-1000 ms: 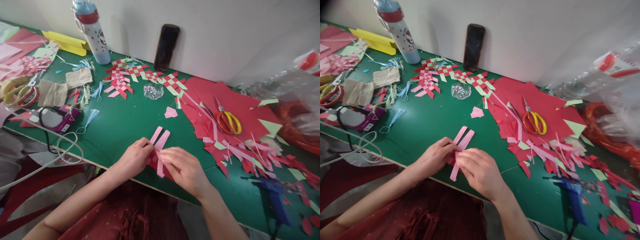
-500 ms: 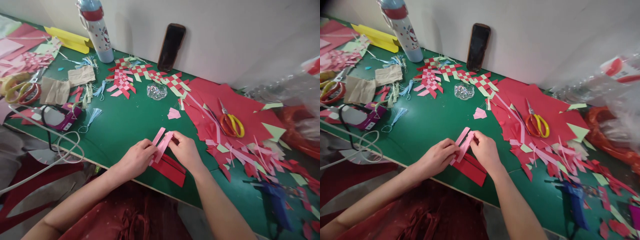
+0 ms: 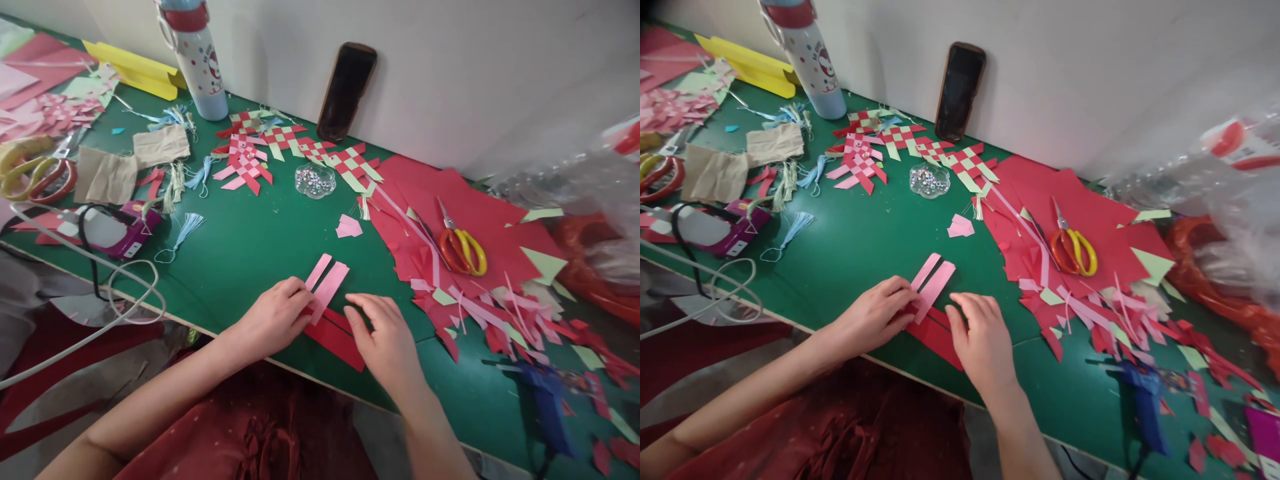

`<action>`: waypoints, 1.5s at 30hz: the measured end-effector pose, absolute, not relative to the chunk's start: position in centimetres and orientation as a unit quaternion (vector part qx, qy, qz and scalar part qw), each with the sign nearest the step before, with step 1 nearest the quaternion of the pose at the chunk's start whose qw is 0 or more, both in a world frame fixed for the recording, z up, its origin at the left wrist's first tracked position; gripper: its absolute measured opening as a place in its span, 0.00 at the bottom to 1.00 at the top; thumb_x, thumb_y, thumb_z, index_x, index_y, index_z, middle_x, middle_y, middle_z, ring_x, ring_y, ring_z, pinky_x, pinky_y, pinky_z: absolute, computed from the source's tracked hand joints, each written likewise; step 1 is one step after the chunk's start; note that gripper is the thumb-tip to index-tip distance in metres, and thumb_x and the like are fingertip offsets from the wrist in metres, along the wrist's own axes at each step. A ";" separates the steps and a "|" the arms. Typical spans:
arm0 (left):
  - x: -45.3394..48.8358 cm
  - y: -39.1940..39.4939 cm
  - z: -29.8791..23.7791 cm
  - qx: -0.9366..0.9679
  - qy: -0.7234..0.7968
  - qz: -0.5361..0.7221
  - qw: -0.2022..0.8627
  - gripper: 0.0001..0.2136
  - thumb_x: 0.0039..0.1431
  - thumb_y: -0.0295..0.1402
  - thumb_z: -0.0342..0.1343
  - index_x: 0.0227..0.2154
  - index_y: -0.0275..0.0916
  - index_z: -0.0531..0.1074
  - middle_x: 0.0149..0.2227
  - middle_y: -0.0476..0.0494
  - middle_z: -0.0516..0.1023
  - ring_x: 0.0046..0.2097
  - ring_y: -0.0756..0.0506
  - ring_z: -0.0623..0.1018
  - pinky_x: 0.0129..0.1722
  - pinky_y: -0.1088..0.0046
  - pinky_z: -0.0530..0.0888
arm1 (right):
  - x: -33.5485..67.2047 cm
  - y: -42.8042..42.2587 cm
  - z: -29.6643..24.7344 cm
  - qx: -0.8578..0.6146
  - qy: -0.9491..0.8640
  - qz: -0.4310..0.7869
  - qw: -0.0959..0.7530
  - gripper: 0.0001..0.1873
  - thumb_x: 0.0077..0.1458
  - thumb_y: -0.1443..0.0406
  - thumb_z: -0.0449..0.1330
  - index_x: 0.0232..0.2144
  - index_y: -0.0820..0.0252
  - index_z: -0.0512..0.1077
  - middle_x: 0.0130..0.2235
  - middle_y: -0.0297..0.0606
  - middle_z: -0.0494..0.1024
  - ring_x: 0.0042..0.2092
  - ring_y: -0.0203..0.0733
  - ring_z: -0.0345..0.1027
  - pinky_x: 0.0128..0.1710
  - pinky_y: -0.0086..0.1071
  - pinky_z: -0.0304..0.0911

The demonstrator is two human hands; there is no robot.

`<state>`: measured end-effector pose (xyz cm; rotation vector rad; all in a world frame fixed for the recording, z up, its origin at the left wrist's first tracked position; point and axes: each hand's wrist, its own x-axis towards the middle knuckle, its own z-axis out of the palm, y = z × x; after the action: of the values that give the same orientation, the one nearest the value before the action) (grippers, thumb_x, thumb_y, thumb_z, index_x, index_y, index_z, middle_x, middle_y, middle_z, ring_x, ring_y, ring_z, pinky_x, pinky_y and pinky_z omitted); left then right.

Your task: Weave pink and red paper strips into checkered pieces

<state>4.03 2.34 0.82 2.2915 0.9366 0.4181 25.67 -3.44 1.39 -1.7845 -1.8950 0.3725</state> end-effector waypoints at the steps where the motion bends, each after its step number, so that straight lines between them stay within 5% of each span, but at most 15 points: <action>1: 4.0 2.3 0.9 0.869 0.354 0.153 0.311 0.07 0.62 0.29 0.52 0.42 0.36 0.71 0.43 0.40 0.70 0.44 0.44 0.72 0.47 0.66 0.72 | 25.3 -3.7 1.3 -0.645 -0.716 0.113 0.242 0.12 0.62 0.59 0.55 0.42 0.57 0.74 0.41 0.43 0.78 0.45 0.48 0.69 0.47 0.44 0.67; 13: 3.9 2.1 1.3 0.879 0.349 0.130 0.297 0.12 0.59 0.28 0.55 0.46 0.38 0.70 0.47 0.40 0.68 0.47 0.43 0.72 0.49 0.64 0.72 | 23.7 -3.9 1.3 -0.656 -0.720 0.092 0.205 0.09 0.61 0.61 0.57 0.33 0.57 0.75 0.42 0.43 0.75 0.46 0.49 0.64 0.47 0.45 0.64; 23: 3.9 2.2 1.3 0.884 0.345 0.120 0.291 0.13 0.58 0.27 0.54 0.47 0.37 0.69 0.45 0.39 0.68 0.46 0.42 0.72 0.48 0.63 0.73 | 22.1 -1.5 1.0 -0.691 -0.666 0.075 0.270 0.08 0.57 0.60 0.61 0.28 0.56 0.73 0.42 0.43 0.76 0.46 0.51 0.64 0.45 0.47 0.63; 28: 3.9 2.3 1.3 0.880 0.341 0.125 0.306 0.12 0.61 0.29 0.53 0.48 0.40 0.69 0.44 0.42 0.67 0.46 0.43 0.71 0.48 0.64 0.73 | 22.0 -4.6 2.4 -0.617 -0.707 0.088 0.335 0.02 0.58 0.67 0.60 0.33 0.55 0.72 0.37 0.39 0.78 0.42 0.45 0.68 0.44 0.42 0.66; 32: 3.9 2.3 1.5 0.887 0.337 0.104 0.298 0.12 0.60 0.27 0.54 0.47 0.39 0.69 0.44 0.41 0.67 0.46 0.43 0.71 0.48 0.64 0.73 | 21.6 -7.3 2.2 -0.578 -0.740 0.101 0.330 0.08 0.58 0.73 0.58 0.38 0.55 0.70 0.37 0.37 0.80 0.39 0.42 0.70 0.42 0.38 0.67; 45: 5.9 3.3 3.7 0.921 0.325 0.016 0.215 0.10 0.61 0.21 0.46 0.37 0.35 0.71 0.38 0.42 0.68 0.38 0.45 0.72 0.40 0.68 0.74 | 21.2 -7.9 0.1 -0.589 -0.747 0.092 0.296 0.07 0.60 0.71 0.56 0.35 0.58 0.73 0.43 0.42 0.80 0.41 0.45 0.70 0.42 0.41 0.68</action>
<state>5.91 3.25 3.71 2.5520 0.9023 0.0441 21.18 -7.95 0.13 -1.5656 -1.9853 0.2441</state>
